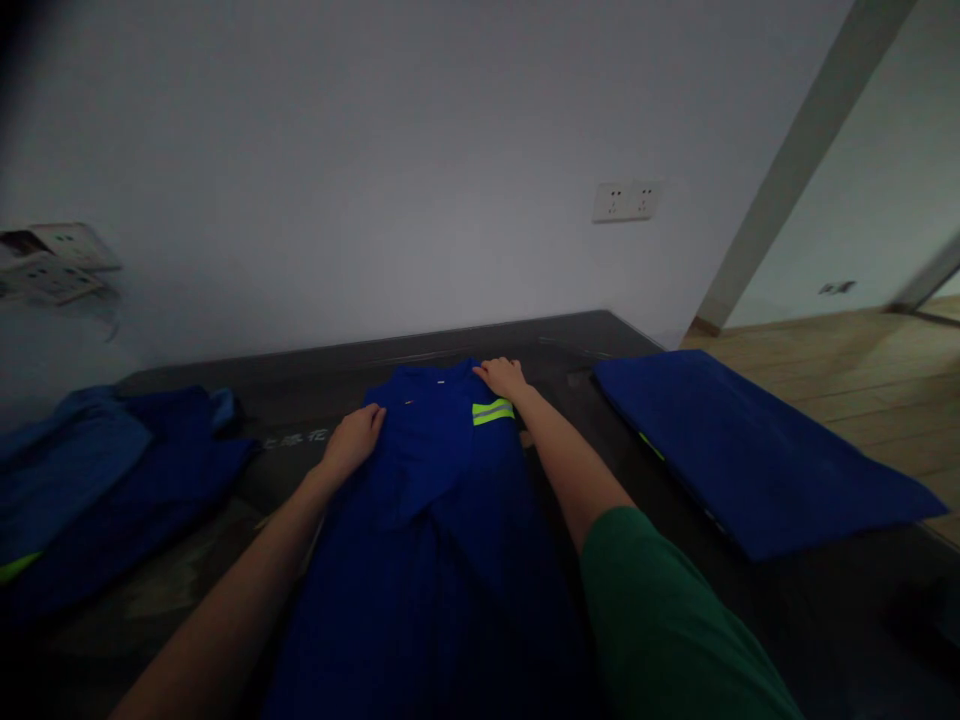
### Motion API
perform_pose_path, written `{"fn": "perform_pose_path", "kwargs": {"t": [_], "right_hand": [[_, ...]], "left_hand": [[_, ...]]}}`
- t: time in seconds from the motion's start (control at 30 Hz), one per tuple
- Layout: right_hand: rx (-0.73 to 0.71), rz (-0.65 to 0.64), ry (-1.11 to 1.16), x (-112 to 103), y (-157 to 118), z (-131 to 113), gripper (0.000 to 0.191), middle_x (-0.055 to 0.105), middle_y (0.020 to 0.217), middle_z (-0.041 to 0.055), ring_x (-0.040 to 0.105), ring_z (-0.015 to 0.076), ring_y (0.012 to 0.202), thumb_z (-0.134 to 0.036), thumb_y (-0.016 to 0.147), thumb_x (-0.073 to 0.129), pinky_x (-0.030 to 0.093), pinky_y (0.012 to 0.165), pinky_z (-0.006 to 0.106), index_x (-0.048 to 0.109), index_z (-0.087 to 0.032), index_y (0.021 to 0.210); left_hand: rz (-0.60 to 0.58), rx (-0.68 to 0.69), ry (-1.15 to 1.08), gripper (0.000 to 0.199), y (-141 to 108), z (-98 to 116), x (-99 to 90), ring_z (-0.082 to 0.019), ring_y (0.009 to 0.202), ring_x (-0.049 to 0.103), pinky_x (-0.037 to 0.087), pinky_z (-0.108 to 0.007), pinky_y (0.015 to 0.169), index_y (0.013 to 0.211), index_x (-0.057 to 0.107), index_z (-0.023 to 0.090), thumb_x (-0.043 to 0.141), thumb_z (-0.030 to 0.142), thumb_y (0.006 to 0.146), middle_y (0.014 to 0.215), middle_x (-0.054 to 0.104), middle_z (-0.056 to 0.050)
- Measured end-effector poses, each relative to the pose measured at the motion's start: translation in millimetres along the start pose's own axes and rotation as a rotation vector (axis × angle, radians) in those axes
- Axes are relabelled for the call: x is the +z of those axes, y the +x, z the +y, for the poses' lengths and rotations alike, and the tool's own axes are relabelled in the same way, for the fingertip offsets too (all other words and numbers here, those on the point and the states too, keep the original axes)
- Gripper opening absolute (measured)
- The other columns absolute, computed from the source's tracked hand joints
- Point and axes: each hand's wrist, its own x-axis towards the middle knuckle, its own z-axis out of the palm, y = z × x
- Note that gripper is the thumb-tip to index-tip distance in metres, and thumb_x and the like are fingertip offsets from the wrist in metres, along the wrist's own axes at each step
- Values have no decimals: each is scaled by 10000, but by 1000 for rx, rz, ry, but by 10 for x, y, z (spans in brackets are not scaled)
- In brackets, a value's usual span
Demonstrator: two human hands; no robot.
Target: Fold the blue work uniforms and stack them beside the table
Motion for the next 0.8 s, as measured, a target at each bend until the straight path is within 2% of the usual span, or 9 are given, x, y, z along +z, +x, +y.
{"fn": "perform_pose_path", "kwargs": {"t": [0.17,0.3,0.47,0.57,0.63,0.67,0.73,0.8], "right_hand": [[-35,-25,-12,41,120,122,432,681,1078,114,513,253,1112,-456,988,362,352,923,379,690,-175,986],[-41,31,-55,126,88,97,486,677,1058,147,506,256,1093,-474,990,331,312,948,386,684,-140,991],[-54,90,-103,112,14,76,436,658,1087,178,446,272,1142,-430,988,367,270,986,395,671,-119,1012],[-34,202,-108,-11,-42,52,323,611,1185,171,411,272,1174,-324,984,400,286,984,387,611,-131,1137],[31,305,-71,-85,-108,-15,305,580,1230,154,427,260,1167,-251,985,367,323,965,372,578,-154,1183],[56,333,-43,-103,-152,-67,309,572,1238,146,444,251,1160,-231,985,350,344,953,362,574,-165,1187],[60,308,10,-79,-258,-188,320,570,1240,139,489,242,1138,-245,986,340,387,926,349,573,-175,1194],[23,208,36,20,-368,-292,358,572,1253,150,528,249,1133,-327,986,359,412,926,358,556,-168,1241]], "left_hand": [[-56,47,-154,222,114,-128,10,-225,925,662,481,-294,803,888,663,173,459,258,912,953,714,-89],[-87,73,-213,173,165,-228,43,-215,902,662,485,-303,822,857,675,193,512,249,875,926,719,-52],[-43,99,-118,191,94,-241,37,-229,958,643,486,-322,844,1012,650,175,526,209,870,998,688,-91],[101,136,92,310,-45,-20,-11,-294,1061,590,460,-435,890,1153,608,179,471,151,876,1142,624,-145],[198,223,160,350,-155,224,-23,-309,1155,530,401,-489,970,1201,590,200,444,146,889,1242,579,-144],[211,277,151,347,-208,354,-13,-297,1191,507,365,-494,1016,1211,588,212,437,164,902,1274,567,-129],[170,360,89,333,-298,581,40,-263,1251,469,301,-484,1086,1232,580,237,422,242,939,1332,547,-93],[75,378,39,368,-360,715,125,-256,1322,408,262,-506,1114,1290,544,268,394,352,964,1413,493,-66]]}}
